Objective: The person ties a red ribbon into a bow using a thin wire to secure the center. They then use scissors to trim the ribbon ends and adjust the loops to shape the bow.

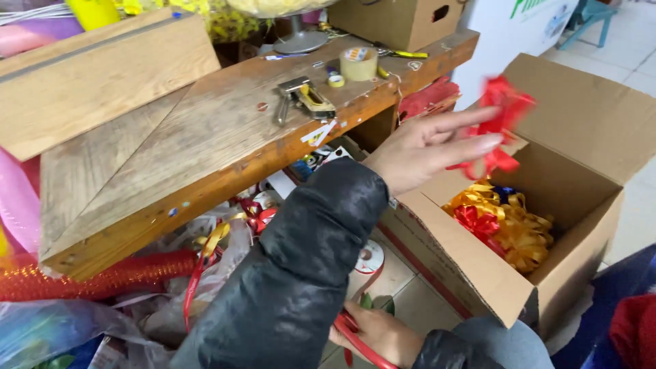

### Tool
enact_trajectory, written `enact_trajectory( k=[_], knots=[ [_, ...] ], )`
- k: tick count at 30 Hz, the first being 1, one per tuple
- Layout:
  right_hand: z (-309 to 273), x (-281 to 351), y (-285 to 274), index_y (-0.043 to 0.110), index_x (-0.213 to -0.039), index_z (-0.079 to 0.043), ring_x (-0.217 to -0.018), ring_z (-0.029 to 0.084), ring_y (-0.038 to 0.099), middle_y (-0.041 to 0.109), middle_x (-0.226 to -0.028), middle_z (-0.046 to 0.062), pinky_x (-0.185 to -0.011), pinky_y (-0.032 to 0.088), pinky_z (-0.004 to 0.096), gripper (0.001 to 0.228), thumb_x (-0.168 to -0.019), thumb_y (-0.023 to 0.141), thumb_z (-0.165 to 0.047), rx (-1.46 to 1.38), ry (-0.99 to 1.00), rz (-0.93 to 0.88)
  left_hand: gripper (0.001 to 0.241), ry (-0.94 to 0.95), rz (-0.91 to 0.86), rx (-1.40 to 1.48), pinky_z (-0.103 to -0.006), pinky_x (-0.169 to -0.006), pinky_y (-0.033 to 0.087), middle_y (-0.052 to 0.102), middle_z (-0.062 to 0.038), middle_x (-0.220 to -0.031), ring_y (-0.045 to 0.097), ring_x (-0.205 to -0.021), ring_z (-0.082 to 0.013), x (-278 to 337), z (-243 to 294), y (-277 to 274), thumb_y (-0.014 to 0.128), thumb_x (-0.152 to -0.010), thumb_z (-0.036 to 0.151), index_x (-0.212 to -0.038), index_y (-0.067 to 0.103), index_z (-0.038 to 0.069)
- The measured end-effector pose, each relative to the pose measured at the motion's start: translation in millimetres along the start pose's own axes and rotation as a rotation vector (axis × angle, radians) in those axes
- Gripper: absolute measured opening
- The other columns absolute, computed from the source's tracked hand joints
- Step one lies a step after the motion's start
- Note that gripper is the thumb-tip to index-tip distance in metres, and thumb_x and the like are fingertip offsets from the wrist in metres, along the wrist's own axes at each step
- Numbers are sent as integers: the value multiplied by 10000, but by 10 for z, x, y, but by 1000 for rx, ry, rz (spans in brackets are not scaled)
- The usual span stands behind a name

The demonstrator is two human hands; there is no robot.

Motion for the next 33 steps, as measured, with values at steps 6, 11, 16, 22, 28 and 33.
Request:
enact_trajectory(
  k=[6,11,16,22,28,33],
  knots=[
    [-600,321,-50,509,-1312,-283,-993,288,759,775,-989,13,-842,546,345,607,-906,619,-720,640,144,419,654,-91,402,-476,-343,-1146,479,672,-120,-1475,632,-1394,-220,685,-582,-728,704,-862,456,-1457,603,202],
    [-764,297,-154,555,-1307,-307,-936,109,848,873,-1119,-61,-866,620,253,653,-783,848,-564,389,200,697,354,-252,994,-535,-248,-964,575,853,-13,-1145,766,-1057,-69,2126,-1030,-1459,763,-863,369,-1124,846,146],
    [-1412,205,-228,537,-1339,-217,-404,127,687,826,-840,38,-368,611,258,521,-917,738,-446,556,127,764,261,-270,1336,-23,-321,-818,640,838,-161,-985,794,-914,-217,2967,-1624,-1794,783,-866,135,-1094,836,21],
    [-2219,-594,-885,674,-1211,-296,-961,373,780,808,-995,96,-837,615,499,464,-806,778,-498,1050,-130,1112,270,-78,1479,92,-439,-828,651,801,-232,-1012,791,-937,-340,3155,-1660,-1954,882,-819,100,-1082,827,68],
    [-3345,-1653,-1067,755,-1074,-240,-972,363,780,809,-947,110,-818,621,494,472,-803,770,-626,1471,-281,1063,216,-12,1503,60,-362,-734,678,812,-213,-940,802,-845,-280,3161,-1751,-2046,876,-808,63,-1023,858,75],
    [-3593,-2501,-1252,755,-1051,-152,-1034,426,757,792,-1017,170,-858,597,562,433,-869,710,-543,1498,-246,957,176,-33,1575,21,-300,-728,666,798,-167,-867,780,-820,-210,3308,-1585,-2090,861,-806,80,-981,880,97]
  ],
)
Point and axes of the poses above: each hand's wrist, its own x-axis away from the middle knuckle, its own y-axis out of the palm, z = x × y, the point moved 5 cm from there along -x, towards the middle knuckle
